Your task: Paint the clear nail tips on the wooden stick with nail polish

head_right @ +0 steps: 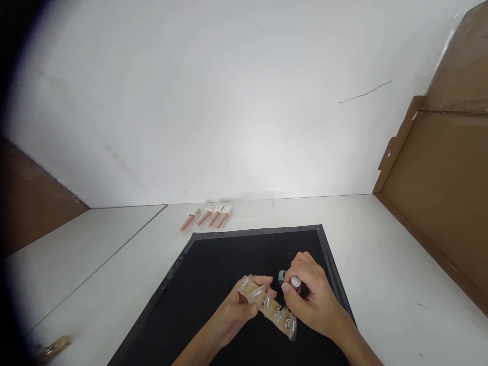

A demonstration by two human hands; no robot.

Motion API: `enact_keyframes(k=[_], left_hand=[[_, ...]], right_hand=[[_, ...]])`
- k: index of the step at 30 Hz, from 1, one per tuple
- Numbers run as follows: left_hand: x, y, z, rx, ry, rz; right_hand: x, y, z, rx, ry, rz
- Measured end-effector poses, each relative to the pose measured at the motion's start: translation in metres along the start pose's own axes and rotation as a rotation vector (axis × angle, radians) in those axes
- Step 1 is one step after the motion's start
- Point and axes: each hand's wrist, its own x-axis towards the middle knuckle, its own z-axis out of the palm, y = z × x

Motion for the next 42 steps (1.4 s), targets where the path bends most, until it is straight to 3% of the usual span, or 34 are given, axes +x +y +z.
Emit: enact_keyframes(k=[25, 32, 37, 42], left_hand=[[0.0003, -0.0008, -0.0053, 0.0, 0.006, -0.004], [-0.0002, -0.0016, -0.0076, -0.031, 0.015, -0.005], [0.0004, -0.0013, -0.0069, -0.039, -0.002, 0.006], [0.0021, -0.003, -0.0063, -0.037, 0.004, 0.015]], right_hand=[[-0.002, 0.0053, -0.0011, -0.016, 0.034, 0.033], [-0.0057, 0.0067, 0.0005, 0.179, 0.103, 0.11], [-0.0076, 0.0046, 0.0034, 0.374, 0.012, 0.163], [-0.0088, 0.0045, 0.0037, 0.385, -0.058, 0.191]])
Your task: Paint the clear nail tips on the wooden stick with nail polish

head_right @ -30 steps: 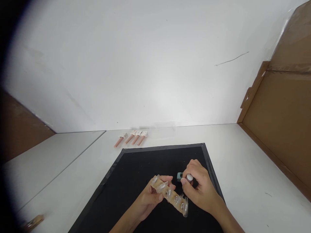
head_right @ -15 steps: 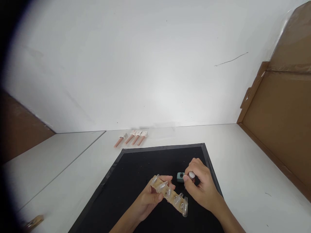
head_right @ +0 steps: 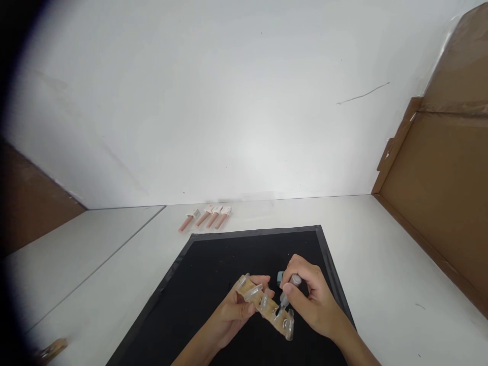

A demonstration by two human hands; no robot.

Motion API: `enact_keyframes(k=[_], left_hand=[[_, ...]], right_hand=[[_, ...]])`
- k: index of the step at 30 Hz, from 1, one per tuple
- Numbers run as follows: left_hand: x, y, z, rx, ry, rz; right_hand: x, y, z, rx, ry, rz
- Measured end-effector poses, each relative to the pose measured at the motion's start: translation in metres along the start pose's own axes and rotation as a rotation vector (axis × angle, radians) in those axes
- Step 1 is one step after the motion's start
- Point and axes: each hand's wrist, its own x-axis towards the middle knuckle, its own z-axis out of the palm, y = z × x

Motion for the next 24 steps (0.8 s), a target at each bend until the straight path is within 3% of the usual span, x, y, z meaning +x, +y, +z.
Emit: enact_keyframes(k=[16, 24], left_hand=[[-0.0022, 0.0015, 0.0005, -0.009, 0.015, -0.006], [-0.0031, 0.0008, -0.0014, 0.003, 0.013, -0.007]], right_hand=[[0.0034, -0.0003, -0.0018, -0.161, 0.109, 0.021], [0.0045, -0.0022, -0.0015, -0.124, 0.178, 0.053]])
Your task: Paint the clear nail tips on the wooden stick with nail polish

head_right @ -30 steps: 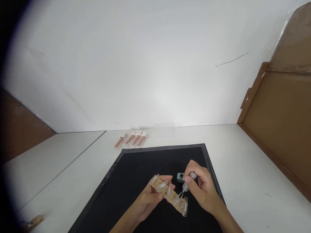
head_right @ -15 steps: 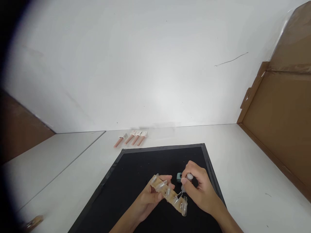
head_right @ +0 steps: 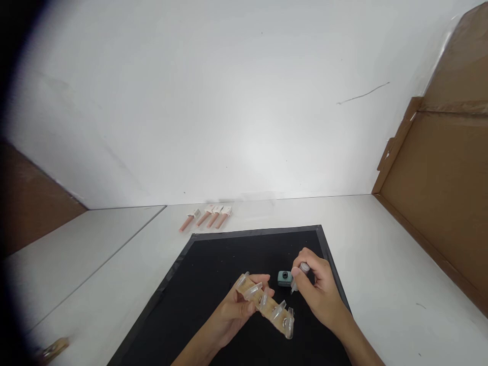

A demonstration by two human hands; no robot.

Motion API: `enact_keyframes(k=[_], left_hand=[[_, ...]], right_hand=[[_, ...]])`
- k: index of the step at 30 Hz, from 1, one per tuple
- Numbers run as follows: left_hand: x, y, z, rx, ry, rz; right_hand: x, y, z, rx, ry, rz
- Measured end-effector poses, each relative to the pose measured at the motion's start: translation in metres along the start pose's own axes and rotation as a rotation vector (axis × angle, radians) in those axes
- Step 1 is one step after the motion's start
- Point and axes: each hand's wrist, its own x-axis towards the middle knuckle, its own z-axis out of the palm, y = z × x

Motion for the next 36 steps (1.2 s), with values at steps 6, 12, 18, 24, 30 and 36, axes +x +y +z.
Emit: enact_keyframes(k=[6, 12, 18, 24, 30, 36], left_hand=[[0.0001, 0.0001, -0.0002, 0.003, 0.015, 0.006], [0.0018, 0.0001, 0.0008, -0.014, 0.03, 0.009], [0.0022, -0.0012, -0.0006, -0.011, 0.034, -0.001], [0.0028, -0.0025, -0.0041, -0.012, 0.029, 0.004], [0.0006, -0.0014, -0.0043, -0.005, 0.01, 0.012], [0.0001, -0.0021, -0.0039, -0.022, 0.03, 0.011]], right_hand=[[-0.0013, 0.0028, -0.0023, 0.169, -0.066, 0.015], [-0.0006, -0.0021, -0.0021, 0.178, -0.216, 0.028], [0.0, -0.0011, -0.0028, 0.087, -0.225, 0.043], [0.0013, 0.0, -0.0034, 0.048, -0.171, 0.026], [0.0012, 0.0005, -0.0036, 0.029, -0.145, 0.033], [0.0016, 0.0005, -0.0036, 0.017, -0.108, 0.035]])
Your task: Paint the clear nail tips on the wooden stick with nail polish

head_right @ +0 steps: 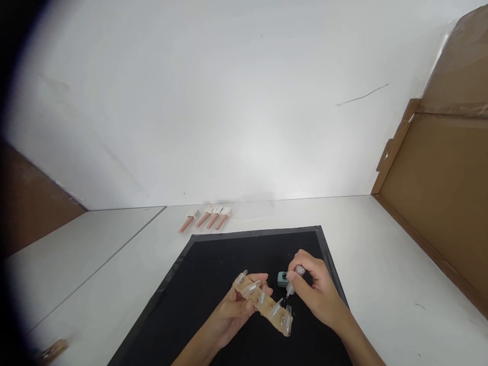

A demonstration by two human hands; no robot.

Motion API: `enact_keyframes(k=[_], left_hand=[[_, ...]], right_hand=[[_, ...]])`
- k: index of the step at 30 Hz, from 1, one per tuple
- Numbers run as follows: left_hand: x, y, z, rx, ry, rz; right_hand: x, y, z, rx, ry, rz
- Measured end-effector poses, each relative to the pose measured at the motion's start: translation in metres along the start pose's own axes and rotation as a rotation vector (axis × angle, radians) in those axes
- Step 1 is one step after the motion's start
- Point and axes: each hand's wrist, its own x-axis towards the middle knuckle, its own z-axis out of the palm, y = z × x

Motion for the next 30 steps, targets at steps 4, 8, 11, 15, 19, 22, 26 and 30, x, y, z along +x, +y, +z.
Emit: enact_keyframes(k=[4, 8, 11, 15, 19, 22, 26, 30], left_hand=[[-0.0006, -0.0001, 0.0002, 0.0, 0.016, 0.0], [-0.0013, 0.0015, 0.0014, 0.003, 0.01, 0.002], [-0.0018, 0.0012, 0.0009, 0.011, -0.002, 0.005], [-0.0023, -0.001, -0.0018, 0.009, 0.006, 0.011], [-0.0021, -0.0005, -0.0011, 0.005, 0.003, 0.005], [-0.0014, 0.0004, 0.001, 0.008, -0.002, -0.002], [-0.0013, -0.0008, 0.0016, 0.01, 0.009, 0.003], [-0.0023, -0.0015, 0.0009, 0.011, 0.011, -0.008]], right_hand=[[0.0009, -0.0017, 0.0001, -0.035, 0.031, -0.015], [0.0015, -0.0027, 0.0002, -0.05, 0.065, -0.018], [0.0019, -0.0027, 0.0003, -0.034, 0.086, -0.011], [0.0026, -0.0008, 0.0007, 0.033, 0.12, -0.014], [0.0018, 0.002, 0.0011, 0.096, 0.071, 0.026], [0.0006, 0.0025, 0.0016, 0.114, -0.002, 0.065], [0.001, -0.0002, 0.003, 0.099, -0.009, 0.122], [0.0025, -0.0032, 0.0039, 0.086, 0.028, 0.171]])
